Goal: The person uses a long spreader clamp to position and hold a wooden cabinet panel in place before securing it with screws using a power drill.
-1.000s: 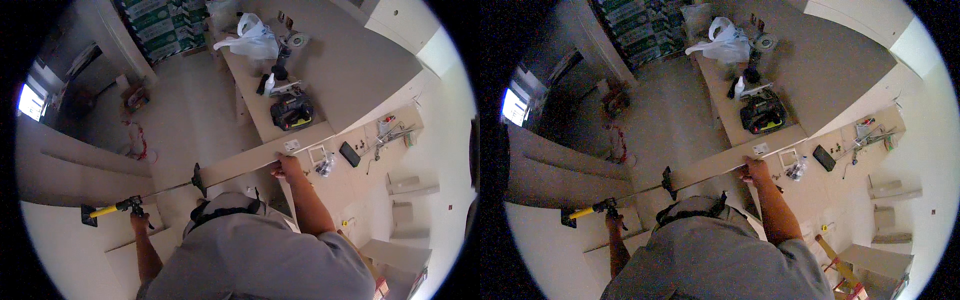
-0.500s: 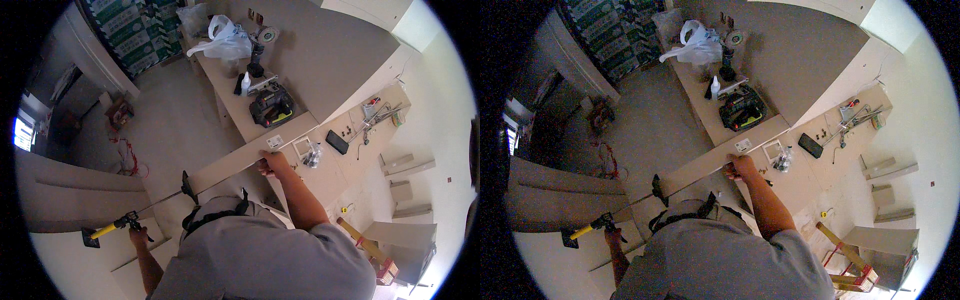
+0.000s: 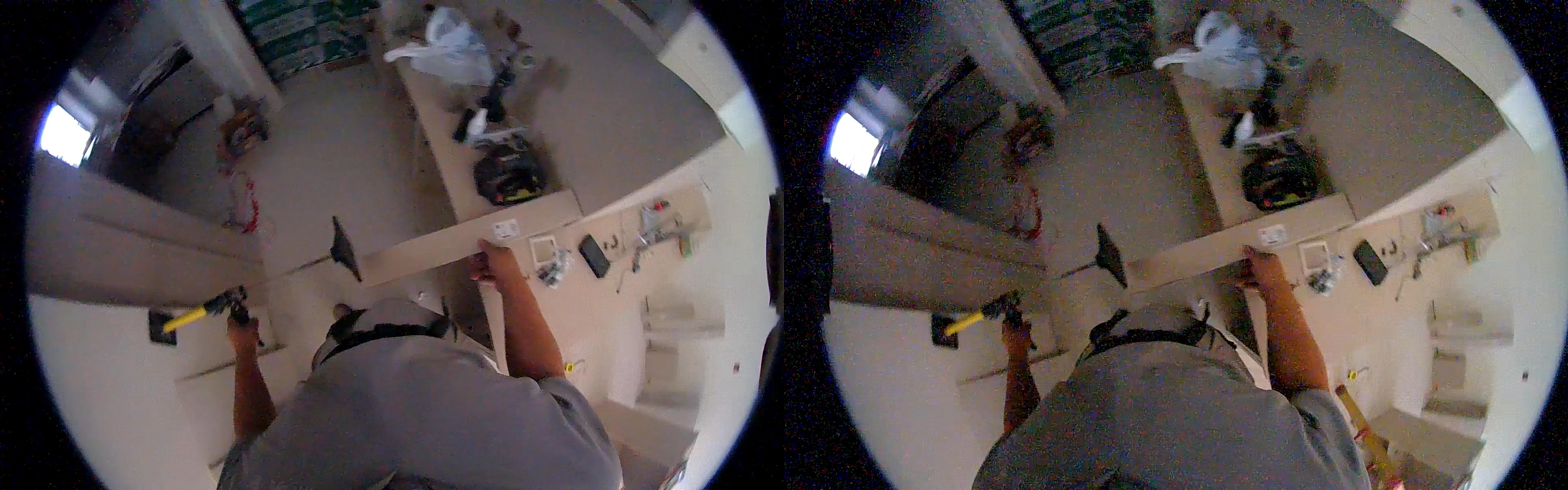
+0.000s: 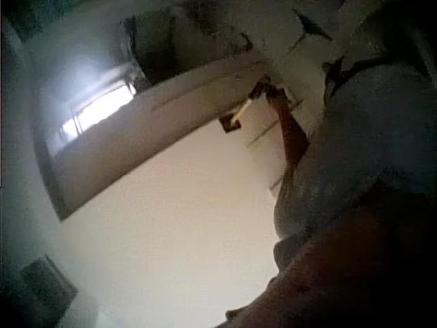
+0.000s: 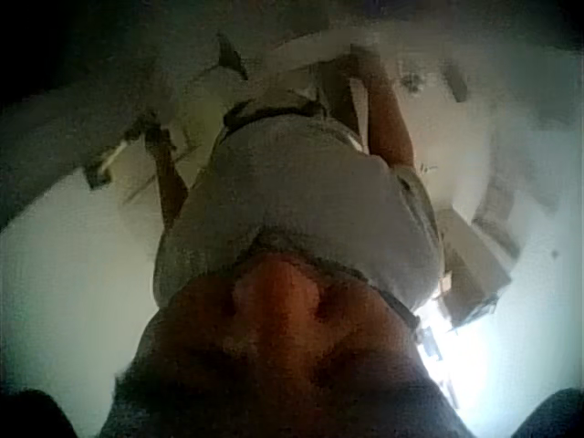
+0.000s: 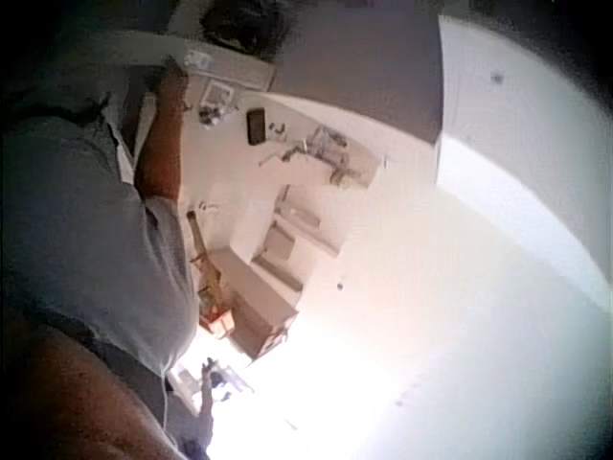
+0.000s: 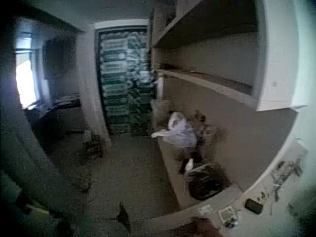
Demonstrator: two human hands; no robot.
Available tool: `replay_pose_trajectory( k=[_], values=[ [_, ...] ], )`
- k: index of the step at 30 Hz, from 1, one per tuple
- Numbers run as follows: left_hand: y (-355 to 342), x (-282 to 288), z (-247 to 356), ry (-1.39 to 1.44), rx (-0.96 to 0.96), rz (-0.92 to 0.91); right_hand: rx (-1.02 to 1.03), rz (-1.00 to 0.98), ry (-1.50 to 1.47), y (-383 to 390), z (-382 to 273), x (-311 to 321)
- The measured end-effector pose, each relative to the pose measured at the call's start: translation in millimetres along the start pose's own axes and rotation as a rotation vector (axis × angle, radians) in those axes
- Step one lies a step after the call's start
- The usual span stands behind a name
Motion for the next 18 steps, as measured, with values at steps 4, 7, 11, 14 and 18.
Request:
replay_pose_trajectory(
  k=[4,7,11,14,18],
  values=[
    [10.2,-10.8,59.2,0.065,-0.007,0.086,-0.029,0.042,0.014,-1.8,-0.3,3.1],
    [10.2,-11.3,64.1,0.450,0.095,-0.039,0.000,0.020,-0.033,3.5,-4.2,2.0],
    [7.5,-24.3,0.9,0.701,0.151,-0.044,0.125,0.108,0.167,-7.5,-3.3,4.0],
    [2.0,-26.9,-7.7,0.820,0.437,-0.203,0.219,0.263,0.533,-17.5,2.3,16.6],
    [25.6,-35.2,1.6,0.533,0.496,-0.126,0.306,0.448,1.285,16.1,-35.7,6.3]
  ],
)
Point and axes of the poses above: each hand's wrist, its own y-axis away from the middle knuckle, its own x-axis out of the back of the hand, z = x × y, the point moved 1 cm from there along -y, towards the middle knuckle, and after that the axes turned 6 degrees about y, right-handed, at the moved point
